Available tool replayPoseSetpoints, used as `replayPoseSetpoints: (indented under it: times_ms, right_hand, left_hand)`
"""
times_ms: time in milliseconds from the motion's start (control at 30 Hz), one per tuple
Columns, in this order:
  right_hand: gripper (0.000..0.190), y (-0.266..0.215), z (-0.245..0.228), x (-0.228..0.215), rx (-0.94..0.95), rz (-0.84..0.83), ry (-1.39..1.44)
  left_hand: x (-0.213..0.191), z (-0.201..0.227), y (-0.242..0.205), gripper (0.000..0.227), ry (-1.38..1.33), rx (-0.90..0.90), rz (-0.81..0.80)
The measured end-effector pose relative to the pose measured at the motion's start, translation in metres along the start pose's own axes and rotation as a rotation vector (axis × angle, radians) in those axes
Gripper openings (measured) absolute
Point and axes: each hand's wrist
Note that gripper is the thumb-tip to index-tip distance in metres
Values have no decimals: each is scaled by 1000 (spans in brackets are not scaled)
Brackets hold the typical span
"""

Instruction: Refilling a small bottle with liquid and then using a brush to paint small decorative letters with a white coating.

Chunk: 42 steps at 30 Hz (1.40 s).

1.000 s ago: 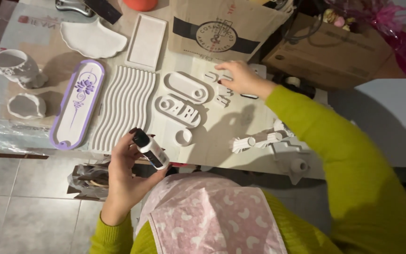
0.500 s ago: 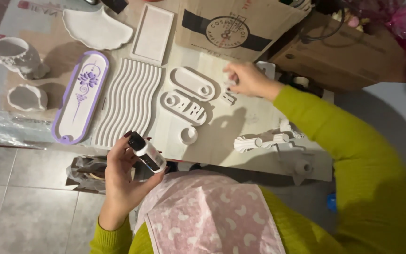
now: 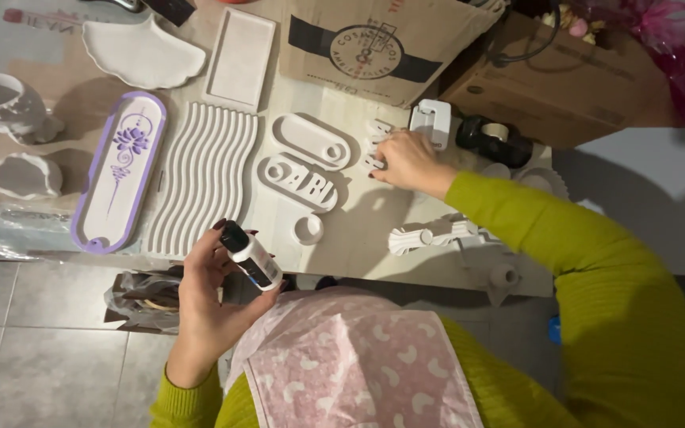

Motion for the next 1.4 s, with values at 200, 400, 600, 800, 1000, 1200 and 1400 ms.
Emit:
replayPoseSetpoints:
  times_ms: [200,400,600,800,1000,1200,1400]
  right_hand:
    - [30,10,31,-15,8,80,93]
    - [32,25,35,-28,-40,109,65]
    - [30,46,42,-16,132,123,104]
    - [19,72,26,-5,247,55,6]
    - [16,65,24,-20,175,65,-96]
    - [20,46,21,-51,-43,-2,-64]
    - [34,42,7,-59,-46,-96,-68]
  left_hand:
    - [-5,-3,-5,99,13,-15,29]
    - [-3,-1,-3,98,19,-16,39]
    - [-4,-2,-3,98,17,-19,49]
    - [-2,0,1,99,49,1,47]
    - [-4,-4,-1,99,20,-39,67]
    - [-6,-7,0,99,-16,-43,60]
    - [-4,-3,6,99,34,0,52]
Point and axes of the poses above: each hand's wrist, its own y-axis towards the middle knuckle, its own x-axis out of the palm, z = x × y, and after that the axes turned 15 degrees about z, right-handed
